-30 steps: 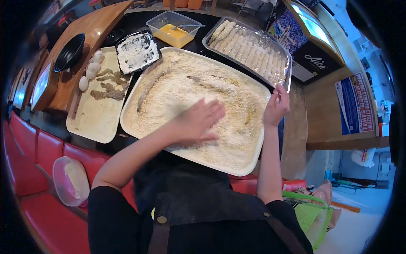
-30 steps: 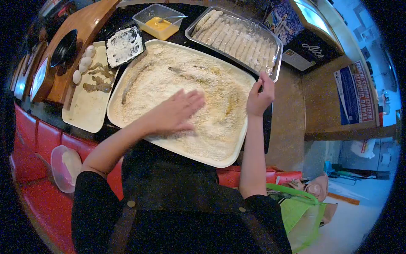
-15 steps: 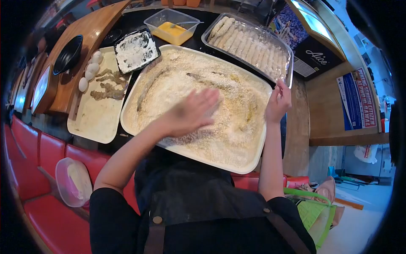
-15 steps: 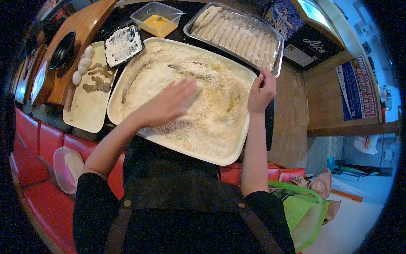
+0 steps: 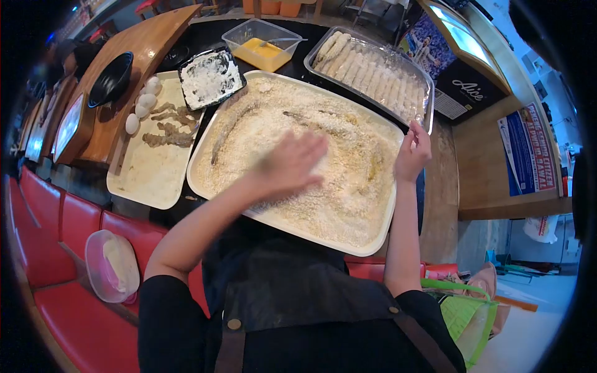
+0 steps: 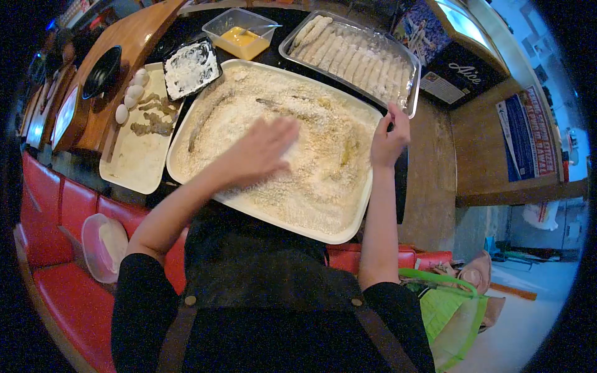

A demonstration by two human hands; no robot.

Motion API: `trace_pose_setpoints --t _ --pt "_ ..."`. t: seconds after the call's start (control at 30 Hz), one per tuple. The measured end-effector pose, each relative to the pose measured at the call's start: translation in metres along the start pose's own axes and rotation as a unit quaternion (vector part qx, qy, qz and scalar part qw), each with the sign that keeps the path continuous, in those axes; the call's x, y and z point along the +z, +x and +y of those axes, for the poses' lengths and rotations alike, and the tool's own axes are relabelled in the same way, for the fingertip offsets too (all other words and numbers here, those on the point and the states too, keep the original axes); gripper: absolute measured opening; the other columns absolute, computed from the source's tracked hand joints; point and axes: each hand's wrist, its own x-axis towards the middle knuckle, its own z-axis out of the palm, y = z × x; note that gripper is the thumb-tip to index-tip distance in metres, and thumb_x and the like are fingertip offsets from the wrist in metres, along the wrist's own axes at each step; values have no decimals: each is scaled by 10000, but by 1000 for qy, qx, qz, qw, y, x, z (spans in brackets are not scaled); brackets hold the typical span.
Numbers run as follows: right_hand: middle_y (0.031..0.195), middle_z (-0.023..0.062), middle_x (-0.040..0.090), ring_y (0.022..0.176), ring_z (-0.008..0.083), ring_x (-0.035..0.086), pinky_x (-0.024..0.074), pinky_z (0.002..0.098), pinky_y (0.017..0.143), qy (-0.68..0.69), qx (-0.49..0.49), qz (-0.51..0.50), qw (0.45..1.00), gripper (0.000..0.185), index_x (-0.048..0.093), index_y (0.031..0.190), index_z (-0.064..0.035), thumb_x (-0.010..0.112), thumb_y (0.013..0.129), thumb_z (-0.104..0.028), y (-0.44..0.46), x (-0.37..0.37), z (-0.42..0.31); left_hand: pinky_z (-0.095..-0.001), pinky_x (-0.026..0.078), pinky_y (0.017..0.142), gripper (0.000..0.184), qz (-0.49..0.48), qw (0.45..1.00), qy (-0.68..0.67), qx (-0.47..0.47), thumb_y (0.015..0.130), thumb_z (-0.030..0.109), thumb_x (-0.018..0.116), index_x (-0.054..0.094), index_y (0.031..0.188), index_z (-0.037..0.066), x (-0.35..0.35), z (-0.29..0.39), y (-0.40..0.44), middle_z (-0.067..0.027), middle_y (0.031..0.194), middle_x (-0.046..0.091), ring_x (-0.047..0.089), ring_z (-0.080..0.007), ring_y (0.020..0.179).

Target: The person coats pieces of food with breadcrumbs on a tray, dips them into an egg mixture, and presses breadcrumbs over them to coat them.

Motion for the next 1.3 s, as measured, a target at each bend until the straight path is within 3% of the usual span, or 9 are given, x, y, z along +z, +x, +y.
trace_pose_setpoints --t 0.13,0.3,0.4,0.5,0.6,0.87,1.07,1.17,1.3 --pt "996 157 678 902 279 655 519 345 802 1 15 -12 1000 237 667 1066 25 539 866 15 0 0 0 -520 69 1192 742 41 997 -47 -51 966 456 457 175 1539 77 -12 -26 -8 -134 1608 157 108 -306 1492" --pt "1003 152 680 909 269 655 514 335 818 -21 -14 -26 999 237 670 1071 13 541 873 7 1 0 -2 -521 107 1189 745 6 982 -177 66 983 536 395 164 1546 106 -1 12 -3 -162 1599 163 141 -318 1484" --pt "1005 153 681 895 262 660 519 329 821 -13 -15 -64 998 230 675 1065 3 566 862 9 -1 -5 -10 -498 206 1172 672 91 984 -154 9 960 441 523 297 1504 117 -12 2 -4 -172 1547 289 260 -340 1439" --pt "1001 160 679 875 257 666 527 329 817 118 128 -192 966 233 675 1064 3 608 841 0 -12 -18 -52 -435 391 1060 544 176 945 -252 -114 878 300 679 508 1355 101 -40 -12 -27 -159 1348 513 490 -333 1260" --pt "1001 169 679 863 253 671 535 332 811 182 129 -326 919 247 669 1067 17 639 825 -18 -28 -11 -90 -379 502 868 433 166 914 -291 -228 779 203 773 633 1171 83 -41 2 -50 -121 1097 616 618 -300 996" --pt "967 162 688 872 241 669 533 323 817 89 65 -418 902 356 673 1067 27 743 736 -83 -27 13 -113 -366 519 752 349 189 892 -294 -286 772 203 774 696 1086 73 -10 30 -44 -105 912 644 635 -278 857" --pt "910 145 690 811 226 660 529 307 766 73 37 -464 882 343 698 1028 2 770 705 -87 -28 12 -118 -367 509 734 304 227 912 -242 -240 764 171 756 701 1046 71 -11 29 -39 -76 869 625 616 -262 838" --pt "891 136 678 796 229 639 522 318 734 71 5 -493 867 342 705 1008 -13 785 685 -88 -26 5 -121 -350 514 748 323 85 892 -375 -237 766 173 777 716 1073 93 -23 10 -41 -87 909 647 628 -269 853" --pt "865 105 657 811 230 612 514 338 714 133 -140 -407 893 306 717 972 -35 793 680 -77 -35 8 -119 -321 513 692 325 221 938 -245 -105 746 156 793 723 1055 81 -24 -10 -42 -95 856 648 634 -248 756"
